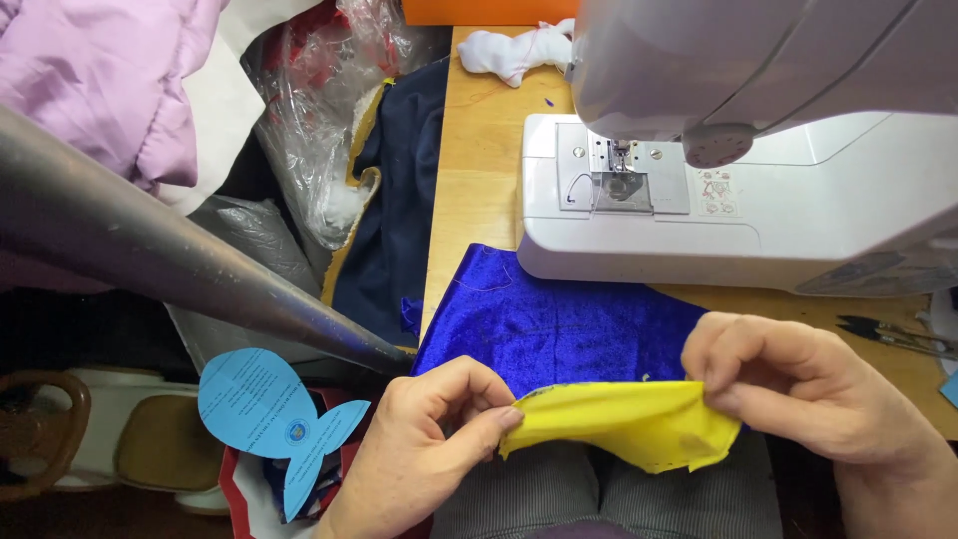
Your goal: Aligning two pieces of fabric and securing them together with pins in preparation for sewing.
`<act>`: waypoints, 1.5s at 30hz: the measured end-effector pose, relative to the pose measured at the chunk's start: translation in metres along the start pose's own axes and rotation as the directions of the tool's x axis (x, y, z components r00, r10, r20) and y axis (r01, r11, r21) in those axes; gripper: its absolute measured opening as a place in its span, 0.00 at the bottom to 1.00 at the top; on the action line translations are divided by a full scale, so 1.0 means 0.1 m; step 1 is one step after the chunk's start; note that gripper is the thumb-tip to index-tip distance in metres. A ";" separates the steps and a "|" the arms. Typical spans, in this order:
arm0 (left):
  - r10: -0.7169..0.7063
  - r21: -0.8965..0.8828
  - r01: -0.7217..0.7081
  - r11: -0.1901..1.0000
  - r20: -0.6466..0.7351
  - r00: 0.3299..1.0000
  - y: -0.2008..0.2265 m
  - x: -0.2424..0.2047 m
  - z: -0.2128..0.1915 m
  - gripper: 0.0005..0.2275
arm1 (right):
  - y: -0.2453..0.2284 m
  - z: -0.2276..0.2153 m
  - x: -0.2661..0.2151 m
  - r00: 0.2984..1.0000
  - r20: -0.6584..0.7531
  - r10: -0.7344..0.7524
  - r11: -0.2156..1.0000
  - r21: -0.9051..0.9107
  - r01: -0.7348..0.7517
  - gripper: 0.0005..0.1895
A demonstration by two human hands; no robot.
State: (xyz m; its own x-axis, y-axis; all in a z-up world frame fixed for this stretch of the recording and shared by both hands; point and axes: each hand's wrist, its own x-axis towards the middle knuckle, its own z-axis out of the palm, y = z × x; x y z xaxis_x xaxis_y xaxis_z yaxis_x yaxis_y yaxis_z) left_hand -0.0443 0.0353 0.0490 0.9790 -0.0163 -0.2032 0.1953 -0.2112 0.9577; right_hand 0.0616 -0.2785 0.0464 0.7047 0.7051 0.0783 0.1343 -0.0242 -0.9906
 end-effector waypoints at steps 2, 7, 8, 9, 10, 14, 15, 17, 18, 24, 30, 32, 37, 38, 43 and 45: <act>0.011 0.086 -0.006 0.996 -0.052 0.999 -0.05 -0.01 -0.01 0.03 | 0.06 0.10 0.12 0.999 -0.023 -0.033 0.995 -0.096 0.031 0.04; 0.175 0.184 -0.154 0.971 -0.106 0.979 -0.22 -0.19 -0.11 0.03 | -0.01 0.21 0.16 0.991 0.113 -0.071 0.932 -0.346 0.106 0.07; 0.161 0.182 -0.137 0.974 -0.123 0.979 -0.26 -0.22 -0.11 0.03 | 0.04 0.19 0.13 0.983 0.164 -0.082 0.935 -0.328 0.133 0.05; 0.149 0.178 -0.123 0.976 -0.140 0.979 -0.30 -0.25 -0.11 0.04 | 0.09 0.17 0.09 0.973 0.213 -0.094 0.937 -0.311 0.159 0.04; 0.139 0.178 -0.112 0.978 -0.146 0.979 -0.31 -0.26 -0.12 0.04 | 0.11 0.20 0.07 0.971 0.220 -0.092 0.940 -0.303 0.158 0.04; 0.141 0.149 -0.121 0.981 -0.136 0.981 -0.29 -0.18 -0.14 0.02 | 0.15 0.24 0.09 0.985 0.099 -0.144 0.931 -0.324 0.169 0.03; 0.151 0.162 -0.125 0.979 -0.160 0.976 -0.26 -0.14 -0.14 0.02 | 0.16 0.24 0.10 0.988 0.055 -0.148 0.917 -0.367 0.157 0.03; 0.162 0.203 -0.127 0.971 -0.170 0.972 -0.32 0.01 -0.13 0.02 | 0.23 0.19 0.19 0.990 0.083 -0.114 0.878 -0.457 0.139 0.02; 0.177 0.245 -0.130 0.961 -0.180 0.968 -0.34 0.09 -0.13 0.03 | 0.26 0.17 0.23 0.991 0.108 -0.079 0.830 -0.544 0.125 0.04; 0.254 0.446 -0.110 0.888 -0.277 0.927 -0.48 0.38 0.01 0.02 | 0.49 0.23 0.46 0.991 0.082 -0.107 0.697 -0.704 0.134 0.04; 0.440 0.510 -0.301 0.805 -0.173 0.881 -0.35 0.32 -0.02 0.06 | 0.40 0.18 0.37 0.998 0.035 -0.045 0.804 -0.592 0.057 0.06; 0.308 0.382 -0.238 0.893 -0.133 0.942 -0.30 0.18 -0.10 0.04 | 0.35 0.15 0.27 0.996 0.032 -0.079 0.886 -0.457 0.085 0.05; 0.049 0.129 -0.036 0.991 -0.096 0.994 -0.25 0.12 -0.18 0.03 | 0.28 0.25 0.23 0.976 -0.162 -0.144 0.962 -0.255 0.100 0.02; 0.114 0.201 -0.088 0.976 -0.120 0.986 -0.26 0.19 -0.17 0.04 | 0.28 0.24 0.29 0.982 -0.137 -0.134 0.909 -0.411 0.067 0.01; 0.280 0.398 -0.191 0.897 -0.178 0.943 -0.48 0.45 -0.05 0.04 | 0.57 0.22 0.45 0.993 -0.084 -0.086 0.684 -0.730 -0.002 0.04; 0.300 0.543 -0.177 0.821 -0.146 0.943 -0.60 0.48 0.01 0.04 | 0.72 0.21 0.47 0.996 -0.035 -0.083 0.687 -0.726 0.031 0.04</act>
State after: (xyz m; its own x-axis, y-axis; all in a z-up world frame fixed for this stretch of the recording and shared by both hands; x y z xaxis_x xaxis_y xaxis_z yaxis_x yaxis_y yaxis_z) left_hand -0.0087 0.0464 -0.0185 0.9900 0.0637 0.1258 -0.0453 -0.7014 0.7114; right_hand 0.0901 -0.2325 -0.0239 0.7155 0.6791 0.1640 0.6200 -0.5089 -0.5972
